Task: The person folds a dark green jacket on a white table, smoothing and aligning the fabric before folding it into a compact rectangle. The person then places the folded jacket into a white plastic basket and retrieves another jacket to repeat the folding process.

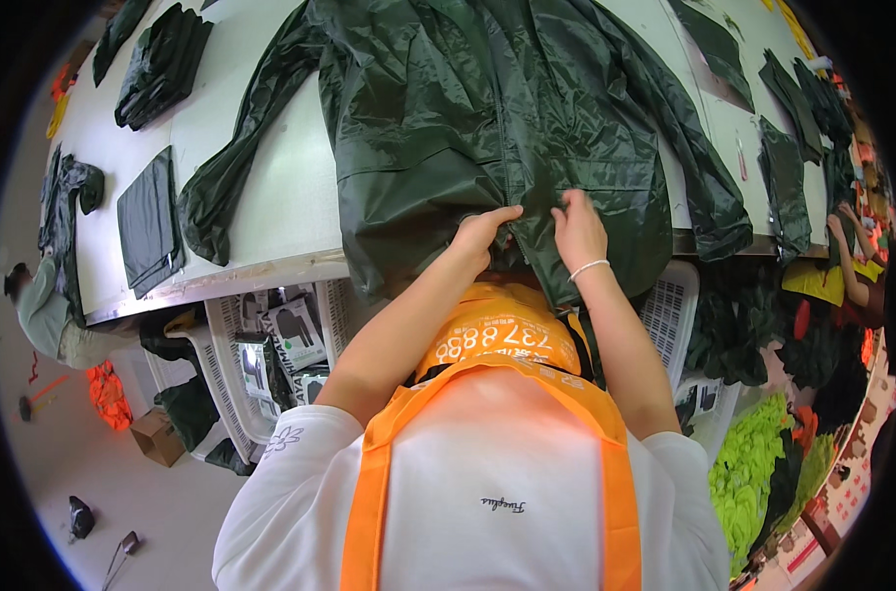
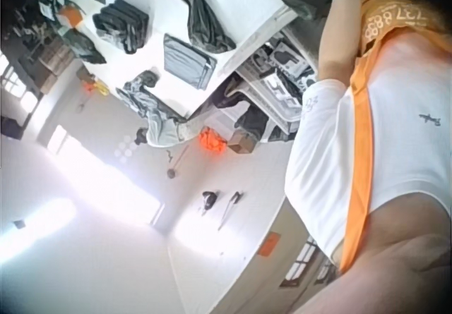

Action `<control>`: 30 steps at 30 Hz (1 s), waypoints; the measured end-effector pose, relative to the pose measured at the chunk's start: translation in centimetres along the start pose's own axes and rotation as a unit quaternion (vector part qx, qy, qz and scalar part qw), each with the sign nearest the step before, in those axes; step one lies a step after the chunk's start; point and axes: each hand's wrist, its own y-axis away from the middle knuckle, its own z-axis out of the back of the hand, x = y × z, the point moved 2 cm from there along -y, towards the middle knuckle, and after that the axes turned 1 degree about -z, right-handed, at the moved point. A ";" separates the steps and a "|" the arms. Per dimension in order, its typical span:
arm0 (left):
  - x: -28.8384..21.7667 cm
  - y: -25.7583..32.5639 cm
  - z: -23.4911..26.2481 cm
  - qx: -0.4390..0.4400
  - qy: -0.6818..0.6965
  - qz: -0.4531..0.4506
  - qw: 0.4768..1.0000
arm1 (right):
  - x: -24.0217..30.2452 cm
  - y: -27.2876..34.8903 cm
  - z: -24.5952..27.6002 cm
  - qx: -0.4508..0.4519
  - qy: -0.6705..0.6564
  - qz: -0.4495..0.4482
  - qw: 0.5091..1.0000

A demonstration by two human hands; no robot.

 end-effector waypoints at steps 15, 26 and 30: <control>0.7 0.4 -0.4 -0.126 -0.146 -0.025 0.981 | 4.7 2.2 -2.1 0.093 0.051 0.028 0.994; 0.2 0.6 -0.1 -0.116 -0.186 -0.036 0.975 | 1.4 1.6 -3.3 0.201 -0.305 -0.225 0.903; 1.7 -1.2 0.5 -0.137 -0.225 -0.021 0.965 | 1.3 2.0 -2.9 0.227 -0.220 -0.238 0.918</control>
